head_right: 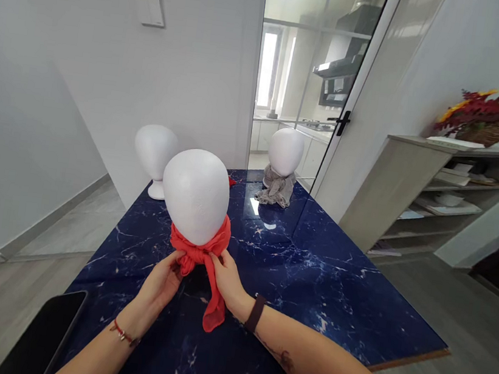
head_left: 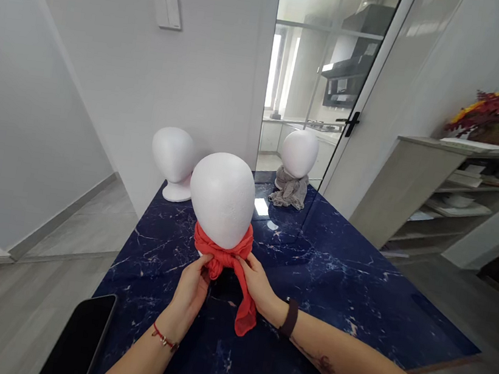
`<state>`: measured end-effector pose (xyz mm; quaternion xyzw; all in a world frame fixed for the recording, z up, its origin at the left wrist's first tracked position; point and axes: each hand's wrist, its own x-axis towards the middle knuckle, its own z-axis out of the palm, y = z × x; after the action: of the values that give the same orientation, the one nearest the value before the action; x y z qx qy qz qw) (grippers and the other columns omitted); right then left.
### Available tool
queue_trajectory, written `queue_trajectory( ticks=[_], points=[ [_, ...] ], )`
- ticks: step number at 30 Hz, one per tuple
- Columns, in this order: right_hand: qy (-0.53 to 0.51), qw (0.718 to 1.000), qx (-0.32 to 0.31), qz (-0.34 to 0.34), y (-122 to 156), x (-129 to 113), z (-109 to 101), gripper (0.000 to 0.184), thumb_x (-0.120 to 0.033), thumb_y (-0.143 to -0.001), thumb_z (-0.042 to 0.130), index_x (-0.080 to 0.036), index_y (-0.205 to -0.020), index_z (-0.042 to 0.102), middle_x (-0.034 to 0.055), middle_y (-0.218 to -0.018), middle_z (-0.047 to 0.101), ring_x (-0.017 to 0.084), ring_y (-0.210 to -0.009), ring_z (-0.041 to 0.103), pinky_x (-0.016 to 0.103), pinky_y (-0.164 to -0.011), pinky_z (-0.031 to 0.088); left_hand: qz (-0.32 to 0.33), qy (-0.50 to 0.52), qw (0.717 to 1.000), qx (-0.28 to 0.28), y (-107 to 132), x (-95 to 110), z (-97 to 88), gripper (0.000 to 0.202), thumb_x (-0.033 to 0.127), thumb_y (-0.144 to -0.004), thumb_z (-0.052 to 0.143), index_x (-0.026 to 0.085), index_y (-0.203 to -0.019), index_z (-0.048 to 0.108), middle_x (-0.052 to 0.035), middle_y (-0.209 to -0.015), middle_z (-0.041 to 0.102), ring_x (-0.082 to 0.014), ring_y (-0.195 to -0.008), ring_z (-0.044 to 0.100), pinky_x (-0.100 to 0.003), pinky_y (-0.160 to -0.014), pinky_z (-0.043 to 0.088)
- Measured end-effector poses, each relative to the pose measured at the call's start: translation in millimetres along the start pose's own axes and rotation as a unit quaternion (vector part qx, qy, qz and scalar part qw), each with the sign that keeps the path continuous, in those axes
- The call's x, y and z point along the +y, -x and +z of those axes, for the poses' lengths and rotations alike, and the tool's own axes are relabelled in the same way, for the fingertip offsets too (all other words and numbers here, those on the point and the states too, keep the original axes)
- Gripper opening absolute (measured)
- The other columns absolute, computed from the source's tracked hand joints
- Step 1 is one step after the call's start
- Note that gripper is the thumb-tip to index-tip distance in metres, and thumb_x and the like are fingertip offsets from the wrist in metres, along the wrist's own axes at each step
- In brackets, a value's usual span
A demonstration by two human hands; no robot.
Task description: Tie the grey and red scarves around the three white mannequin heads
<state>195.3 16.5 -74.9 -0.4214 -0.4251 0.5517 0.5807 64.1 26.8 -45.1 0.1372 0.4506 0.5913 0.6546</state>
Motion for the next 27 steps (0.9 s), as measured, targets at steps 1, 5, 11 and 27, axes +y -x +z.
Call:
queue_trajectory(
  ticks=[1,5,11,27],
  points=[
    [0.001,1.0,-0.003,0.001,0,1,-1,0.033,-0.045,-0.08,0.059,-0.021,-0.101,0.065,0.0039,-0.107,0.066,0.02,-0.098,0.058,0.034,-0.091,0.043,-0.006,-0.001,1.0,0.006,0,1,0.8,0.015,0.0,-0.077,0.055,0.009,-0.067,0.062,-0.0018,-0.061,0.062,-0.0075,-0.051,0.056,-0.018,-0.048,0.048],
    [-0.005,1.0,-0.016,0.014,0,6,-2,0.034,-0.045,-0.081,0.058,-0.022,-0.105,0.064,0.0042,-0.107,0.066,0.021,-0.096,0.059,0.036,-0.091,0.043,-0.039,-0.005,0.999,0.016,2,4,3.8,0.016,0.001,-0.079,0.054,0.008,-0.066,0.061,-0.0016,-0.058,0.061,-0.0065,-0.047,0.055,-0.016,-0.045,0.048],
    [-0.031,0.999,-0.02,0.002,-3,5,-1,0.03,-0.037,-0.08,0.06,-0.021,-0.105,0.064,0.0042,-0.111,0.065,0.02,-0.102,0.058,0.037,-0.097,0.04,-0.059,-0.015,0.998,0.001,5,8,5.4,0.018,0.004,-0.08,0.047,0.011,-0.066,0.057,-0.0005,-0.055,0.058,-0.007,-0.044,0.053,-0.016,-0.042,0.046],
    [-0.146,0.988,0.002,0.045,-8,-2,-2,0.032,-0.021,-0.063,0.067,-0.021,-0.095,0.062,0.0003,-0.095,0.068,0.014,-0.082,0.06,0.028,-0.082,0.045,-0.126,-0.118,0.981,-0.092,-10,7,-8.3,0.021,-0.009,-0.067,0.048,0.008,-0.064,0.06,-0.006,-0.06,0.063,-0.0109,-0.051,0.057,-0.022,-0.055,0.049]
  ],
)
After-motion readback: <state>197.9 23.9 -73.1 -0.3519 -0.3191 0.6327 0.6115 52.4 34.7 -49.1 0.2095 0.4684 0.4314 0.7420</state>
